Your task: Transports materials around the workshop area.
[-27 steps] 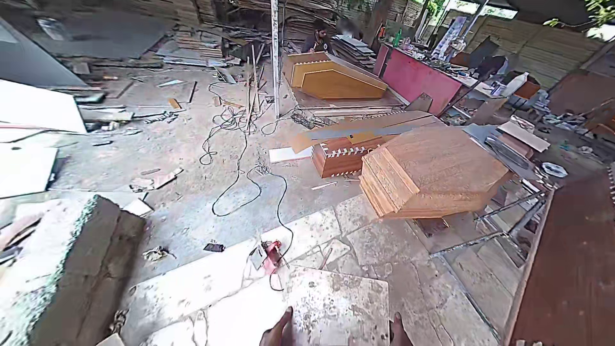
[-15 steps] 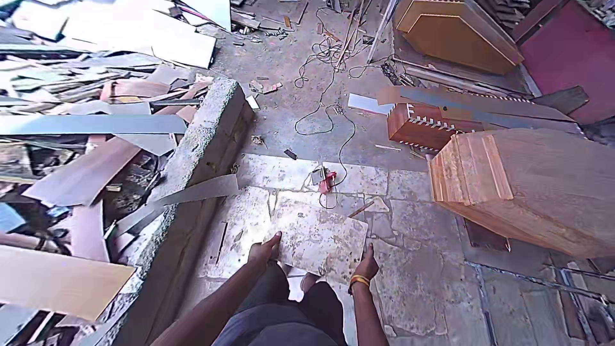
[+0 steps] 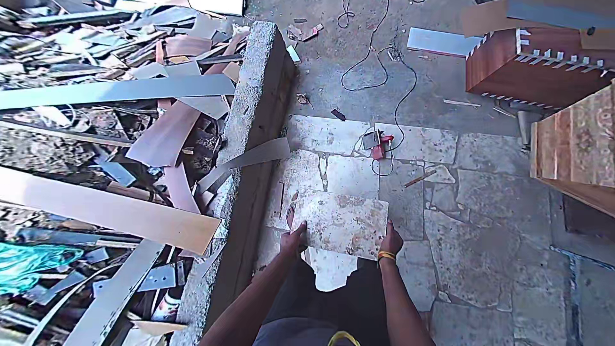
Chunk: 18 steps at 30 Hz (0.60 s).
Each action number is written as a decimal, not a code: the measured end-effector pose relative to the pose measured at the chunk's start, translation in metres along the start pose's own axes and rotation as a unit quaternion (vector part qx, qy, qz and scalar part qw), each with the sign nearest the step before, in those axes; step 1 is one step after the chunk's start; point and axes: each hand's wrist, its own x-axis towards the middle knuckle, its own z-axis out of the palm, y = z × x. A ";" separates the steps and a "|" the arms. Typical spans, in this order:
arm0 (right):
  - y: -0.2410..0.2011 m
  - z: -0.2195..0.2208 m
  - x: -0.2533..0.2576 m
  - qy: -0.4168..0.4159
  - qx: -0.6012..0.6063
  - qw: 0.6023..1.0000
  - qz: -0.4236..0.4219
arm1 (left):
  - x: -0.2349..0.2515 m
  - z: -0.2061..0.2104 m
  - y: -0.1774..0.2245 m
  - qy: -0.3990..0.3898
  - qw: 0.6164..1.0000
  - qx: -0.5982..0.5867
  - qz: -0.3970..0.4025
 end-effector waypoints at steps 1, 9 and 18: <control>0.003 0.024 0.005 0.004 0.001 1.000 0.001 | 0.020 0.002 0.010 -0.001 1.000 0.009 -0.003; 0.049 0.103 0.017 -0.024 -0.134 0.989 0.064 | 0.127 -0.002 -0.007 0.051 0.994 0.058 -0.072; -0.003 0.146 0.116 -0.104 -0.306 0.941 0.098 | 0.174 0.049 0.057 -0.022 0.935 0.345 0.080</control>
